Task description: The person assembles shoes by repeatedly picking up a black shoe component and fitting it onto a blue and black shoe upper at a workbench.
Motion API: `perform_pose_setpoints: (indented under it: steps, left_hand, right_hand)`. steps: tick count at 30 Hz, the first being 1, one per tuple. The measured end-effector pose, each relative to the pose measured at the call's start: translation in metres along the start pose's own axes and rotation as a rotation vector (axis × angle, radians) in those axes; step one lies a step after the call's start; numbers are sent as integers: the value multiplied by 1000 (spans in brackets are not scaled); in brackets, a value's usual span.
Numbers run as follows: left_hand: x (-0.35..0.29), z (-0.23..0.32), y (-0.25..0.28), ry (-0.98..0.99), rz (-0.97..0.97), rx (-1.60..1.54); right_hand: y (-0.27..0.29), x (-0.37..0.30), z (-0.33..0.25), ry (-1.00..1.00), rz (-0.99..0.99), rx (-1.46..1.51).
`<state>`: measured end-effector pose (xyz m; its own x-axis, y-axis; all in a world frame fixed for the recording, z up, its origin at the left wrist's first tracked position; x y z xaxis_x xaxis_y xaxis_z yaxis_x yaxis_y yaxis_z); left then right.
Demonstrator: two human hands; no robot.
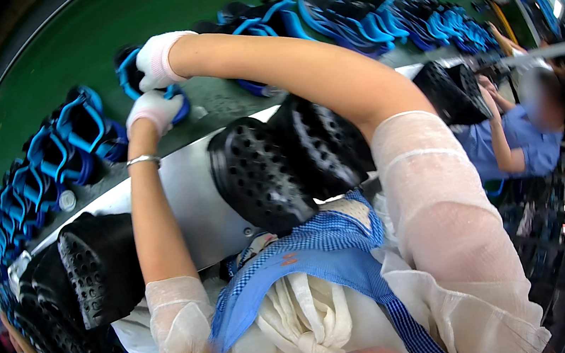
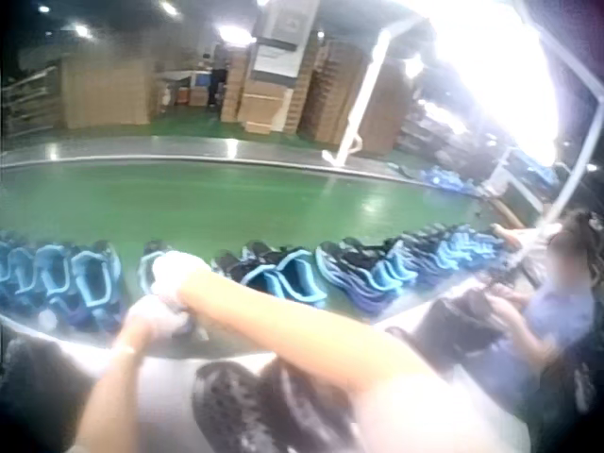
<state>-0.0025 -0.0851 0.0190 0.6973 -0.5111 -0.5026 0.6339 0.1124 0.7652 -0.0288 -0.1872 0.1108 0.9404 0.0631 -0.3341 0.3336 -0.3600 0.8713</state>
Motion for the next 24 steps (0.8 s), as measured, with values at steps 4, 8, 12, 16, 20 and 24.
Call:
perform_pose_setpoints:
  steps: [4,8,12,16,20,24]
  left_hand:
    - [6,-5,-5,-42,8,34]
    - [0,-19,6,-122,119,52]
    - [-10,-31,12,-194,279,194]
    - [-24,-39,6,-102,472,331]
    - [-59,-9,1,17,685,492]
    - [-72,5,2,-109,840,410]
  right_hand:
    - [28,-120,22,54,211,-66]
    - [45,-269,74,-97,476,34]
    - [37,-394,112,-306,685,-77]
    - [27,-473,127,-523,975,55]
    - [4,-505,156,-523,907,-100]
    - [-12,-500,170,-621,765,-198]
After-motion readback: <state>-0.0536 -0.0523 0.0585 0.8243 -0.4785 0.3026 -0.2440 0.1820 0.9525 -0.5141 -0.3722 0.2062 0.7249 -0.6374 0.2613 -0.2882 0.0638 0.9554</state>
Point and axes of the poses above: each hand's wrist, its own x-axis towards the middle knuckle, its own y-axis out of the back of the hand, z = x × y, the point moved 1 cm from there along x, towards the middle knuckle, and after that the axes turned 6 degrees about x, right-handed, at the moved point
